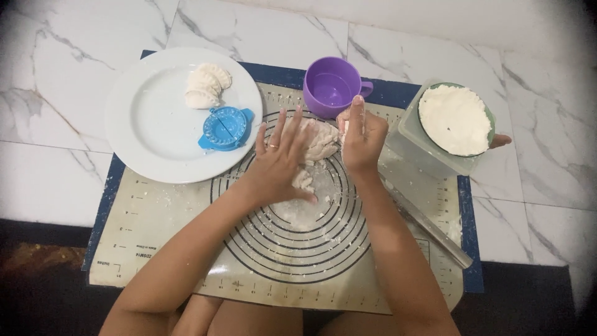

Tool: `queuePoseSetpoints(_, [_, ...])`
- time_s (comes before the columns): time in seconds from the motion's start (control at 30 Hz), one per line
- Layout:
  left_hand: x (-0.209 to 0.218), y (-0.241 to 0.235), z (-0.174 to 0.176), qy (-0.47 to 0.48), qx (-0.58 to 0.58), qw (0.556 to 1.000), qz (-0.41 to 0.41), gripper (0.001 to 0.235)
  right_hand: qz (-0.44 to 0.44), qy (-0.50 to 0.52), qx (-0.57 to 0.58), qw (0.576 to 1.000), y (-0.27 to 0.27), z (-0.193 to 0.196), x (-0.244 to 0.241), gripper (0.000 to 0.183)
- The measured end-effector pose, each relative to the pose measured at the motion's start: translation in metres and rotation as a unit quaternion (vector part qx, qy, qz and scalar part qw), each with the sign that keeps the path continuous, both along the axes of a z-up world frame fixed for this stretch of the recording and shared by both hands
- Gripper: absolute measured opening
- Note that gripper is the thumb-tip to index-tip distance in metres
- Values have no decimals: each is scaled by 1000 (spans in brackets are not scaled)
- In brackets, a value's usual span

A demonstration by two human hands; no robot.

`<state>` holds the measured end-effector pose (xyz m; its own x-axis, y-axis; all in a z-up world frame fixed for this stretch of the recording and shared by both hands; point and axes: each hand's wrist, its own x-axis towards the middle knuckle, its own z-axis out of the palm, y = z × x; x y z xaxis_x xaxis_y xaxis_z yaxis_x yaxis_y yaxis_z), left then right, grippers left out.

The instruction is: Rolling out dough with a rolling pin and using a plastic mold to prepare dumplings.

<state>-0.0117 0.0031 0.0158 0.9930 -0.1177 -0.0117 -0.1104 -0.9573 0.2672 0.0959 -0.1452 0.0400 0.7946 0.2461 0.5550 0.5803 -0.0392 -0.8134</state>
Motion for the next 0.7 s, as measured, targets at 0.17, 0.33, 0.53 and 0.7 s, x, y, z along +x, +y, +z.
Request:
queuePoseSetpoints(0.17, [4, 2, -9, -15, -8, 1000, 20, 131, -3, -10, -14, 1000, 1, 4, -4, 64])
queuePoseSetpoints(0.33, [7, 1, -9, -52, -14, 998, 33, 124, 0, -10, -29, 1000, 4, 1, -5, 65])
queuePoseSetpoints(0.53, [8, -1, -5, -94, -37, 993, 65, 112, -3, -13, -43, 999, 5, -1, -5, 64])
queuePoseSetpoints(0.7, [8, -3, -6, -95, -10, 992, 79, 101, 3, -19, -40, 999, 5, -2, -3, 66])
